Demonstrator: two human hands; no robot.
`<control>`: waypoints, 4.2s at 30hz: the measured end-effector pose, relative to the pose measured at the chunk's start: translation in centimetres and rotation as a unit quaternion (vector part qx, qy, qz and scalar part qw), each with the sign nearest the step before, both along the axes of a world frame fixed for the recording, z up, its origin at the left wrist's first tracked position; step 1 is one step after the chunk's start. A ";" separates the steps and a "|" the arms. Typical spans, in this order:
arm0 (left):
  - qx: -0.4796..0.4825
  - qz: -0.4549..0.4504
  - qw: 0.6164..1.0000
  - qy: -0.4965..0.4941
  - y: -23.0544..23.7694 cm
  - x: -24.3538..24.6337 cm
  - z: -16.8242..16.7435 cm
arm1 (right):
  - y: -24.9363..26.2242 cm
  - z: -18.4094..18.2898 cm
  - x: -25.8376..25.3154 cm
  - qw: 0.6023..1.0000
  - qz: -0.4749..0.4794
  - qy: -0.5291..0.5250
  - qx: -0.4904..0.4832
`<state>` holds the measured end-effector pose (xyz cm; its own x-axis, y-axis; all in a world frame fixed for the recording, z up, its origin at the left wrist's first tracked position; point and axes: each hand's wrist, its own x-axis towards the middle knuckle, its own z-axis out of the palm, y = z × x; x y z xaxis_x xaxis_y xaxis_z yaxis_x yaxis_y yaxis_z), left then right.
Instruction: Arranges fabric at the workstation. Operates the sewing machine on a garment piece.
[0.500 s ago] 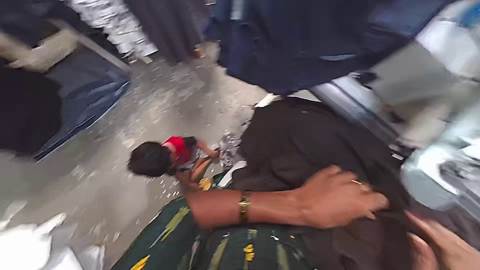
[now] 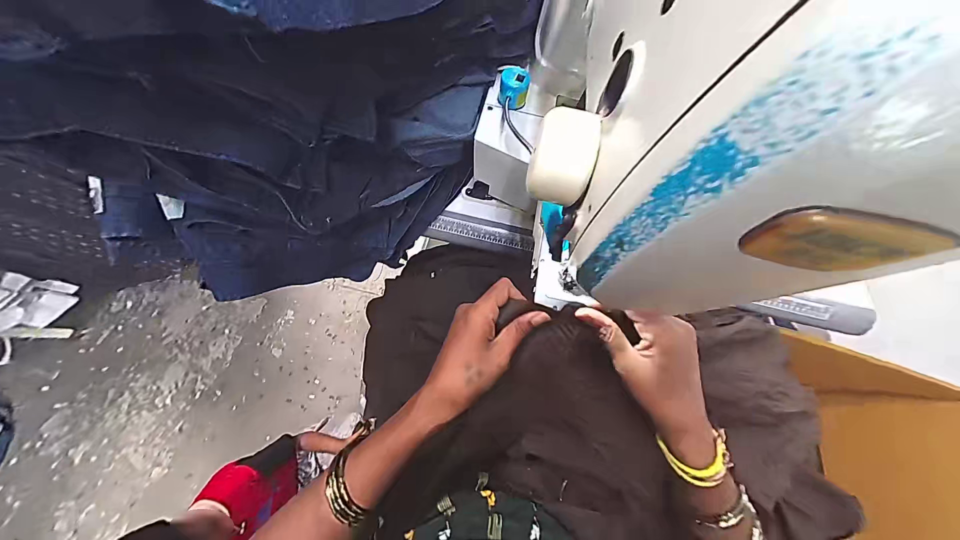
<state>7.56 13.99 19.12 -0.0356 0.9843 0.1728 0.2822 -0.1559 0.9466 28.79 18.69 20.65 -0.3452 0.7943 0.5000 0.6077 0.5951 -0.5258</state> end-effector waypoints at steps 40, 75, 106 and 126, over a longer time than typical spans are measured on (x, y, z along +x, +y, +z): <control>-0.083 -0.022 0.995 -0.054 3.5 -0.2 0.7 | 8.9 -1.3 6.6 0.971 -0.187 -0.147 0.002; 0.077 -0.097 0.991 -0.045 -0.3 -4.3 1.9 | 0.9 1.3 0.5 0.976 0.207 0.053 -0.047; -0.040 -0.041 0.993 0.101 3.8 -0.9 -0.1 | 10.3 -1.4 5.9 0.956 -0.172 -0.235 0.016; 0.035 -0.014 0.980 0.195 2.9 -0.3 0.3 | 4.6 1.5 3.1 0.985 -0.094 -0.043 0.135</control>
